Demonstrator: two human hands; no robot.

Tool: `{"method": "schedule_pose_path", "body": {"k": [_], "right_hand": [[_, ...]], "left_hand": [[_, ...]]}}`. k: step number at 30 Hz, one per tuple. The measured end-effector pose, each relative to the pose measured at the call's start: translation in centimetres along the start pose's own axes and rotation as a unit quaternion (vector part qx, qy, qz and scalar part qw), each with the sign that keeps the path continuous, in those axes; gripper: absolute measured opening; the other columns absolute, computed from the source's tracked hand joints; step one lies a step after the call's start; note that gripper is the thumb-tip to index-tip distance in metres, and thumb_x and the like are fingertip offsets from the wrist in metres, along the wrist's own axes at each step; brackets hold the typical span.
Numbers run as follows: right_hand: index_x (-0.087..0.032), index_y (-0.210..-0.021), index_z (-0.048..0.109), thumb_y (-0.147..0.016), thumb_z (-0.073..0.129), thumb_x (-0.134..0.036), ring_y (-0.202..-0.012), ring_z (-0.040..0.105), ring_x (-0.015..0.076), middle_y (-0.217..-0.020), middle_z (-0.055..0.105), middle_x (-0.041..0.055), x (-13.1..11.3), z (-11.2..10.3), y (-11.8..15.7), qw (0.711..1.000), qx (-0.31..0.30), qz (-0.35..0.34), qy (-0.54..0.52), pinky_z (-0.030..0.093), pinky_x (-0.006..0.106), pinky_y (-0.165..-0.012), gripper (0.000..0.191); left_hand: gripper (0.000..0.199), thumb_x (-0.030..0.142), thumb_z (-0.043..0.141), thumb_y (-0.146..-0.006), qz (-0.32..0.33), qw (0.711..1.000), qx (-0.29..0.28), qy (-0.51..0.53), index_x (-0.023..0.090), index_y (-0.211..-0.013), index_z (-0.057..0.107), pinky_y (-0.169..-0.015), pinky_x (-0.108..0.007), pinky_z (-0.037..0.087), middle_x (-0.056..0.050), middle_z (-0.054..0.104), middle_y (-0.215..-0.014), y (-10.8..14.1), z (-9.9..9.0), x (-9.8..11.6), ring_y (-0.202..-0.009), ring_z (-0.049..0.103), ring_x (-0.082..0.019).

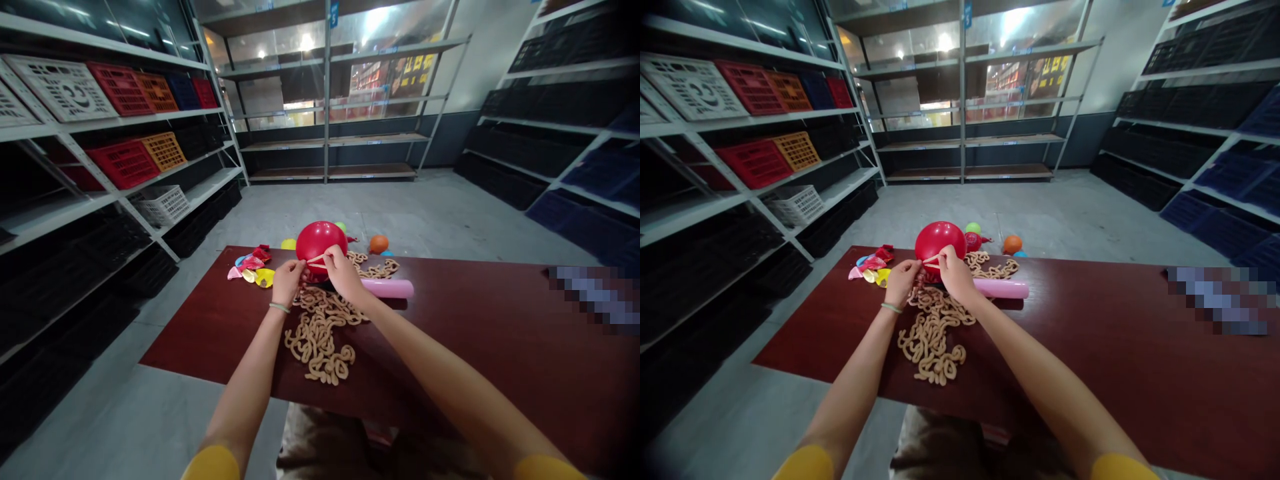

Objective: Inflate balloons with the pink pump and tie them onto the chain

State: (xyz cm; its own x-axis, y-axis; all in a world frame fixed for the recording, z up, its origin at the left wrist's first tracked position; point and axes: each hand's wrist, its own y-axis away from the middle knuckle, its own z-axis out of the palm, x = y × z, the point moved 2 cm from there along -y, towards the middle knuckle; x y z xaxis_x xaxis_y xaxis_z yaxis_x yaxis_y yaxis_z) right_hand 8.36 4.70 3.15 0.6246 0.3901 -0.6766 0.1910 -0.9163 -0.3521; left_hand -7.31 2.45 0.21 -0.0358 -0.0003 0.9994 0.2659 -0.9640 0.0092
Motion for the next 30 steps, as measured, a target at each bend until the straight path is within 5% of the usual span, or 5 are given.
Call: {"method": "schedule_pose_path", "body": {"k": [7,16,22,26,30], "right_hand": [[-0.022,-0.105,0.05,-0.1,0.033,-0.031,-0.07,0.063,0.0189,-0.078,0.067,0.0037,-1.1,-1.2,-0.3,0.991,-0.037,-0.069,0.106,0.032,0.026,-0.06,0.02],[-0.023,-0.106,0.056,-0.102,0.029,-0.035,-0.062,0.059,0.015,-0.078,0.069,0.0031,-3.8,-3.4,-0.2,0.942,-0.039,-0.211,0.258,0.021,0.028,-0.055,0.03],[-0.022,-0.105,0.055,-0.101,0.032,-0.03,-0.067,0.059,0.0141,-0.087,0.07,0.0041,-4.7,-3.3,-1.3,0.944,-0.064,-0.233,0.226,0.022,0.027,-0.054,0.025],[-0.024,-0.102,0.056,-0.098,0.04,-0.028,-0.064,0.057,0.0139,-0.085,0.068,0.0028,-5.0,-2.9,-1.8,0.946,-0.081,-0.215,0.228,0.022,0.027,-0.053,0.017],[-0.027,-0.104,0.057,-0.099,0.036,-0.033,-0.059,0.054,0.015,-0.076,0.065,0.002,-4.6,-2.6,-2.3,0.966,-0.035,-0.165,0.193,0.023,0.029,-0.053,0.023]], "left_hand": [[0.021,0.038,0.058,-0.084,0.127,0.964,0.054,-0.227,0.019,-0.079,0.066,-0.059,-0.024,0.043,-0.001,0.07,-0.07,0.6,-0.6,1.3,-0.056,0.06,-0.013],[0.015,0.033,0.056,-0.086,0.107,0.985,0.031,-0.128,0.021,-0.092,0.051,-0.041,-0.02,0.035,0.003,0.064,-0.059,1.7,0.3,2.0,-0.039,0.052,-0.011],[0.03,0.036,0.055,-0.088,0.138,0.988,-0.026,-0.066,0.02,-0.113,0.053,-0.042,-0.019,0.034,0.005,0.058,-0.056,2.2,0.9,2.1,-0.04,0.047,-0.009],[0.03,0.042,0.057,-0.087,0.11,0.989,-0.092,-0.024,0.017,-0.103,0.06,-0.042,-0.019,0.034,0.004,0.058,-0.058,2.1,1.6,1.9,-0.041,0.044,-0.007],[0.038,0.051,0.064,-0.08,0.041,0.992,-0.114,0.042,0.016,-0.093,0.061,-0.041,-0.019,0.034,0.004,0.058,-0.06,2.0,1.9,1.8,-0.042,0.044,-0.006]]}}
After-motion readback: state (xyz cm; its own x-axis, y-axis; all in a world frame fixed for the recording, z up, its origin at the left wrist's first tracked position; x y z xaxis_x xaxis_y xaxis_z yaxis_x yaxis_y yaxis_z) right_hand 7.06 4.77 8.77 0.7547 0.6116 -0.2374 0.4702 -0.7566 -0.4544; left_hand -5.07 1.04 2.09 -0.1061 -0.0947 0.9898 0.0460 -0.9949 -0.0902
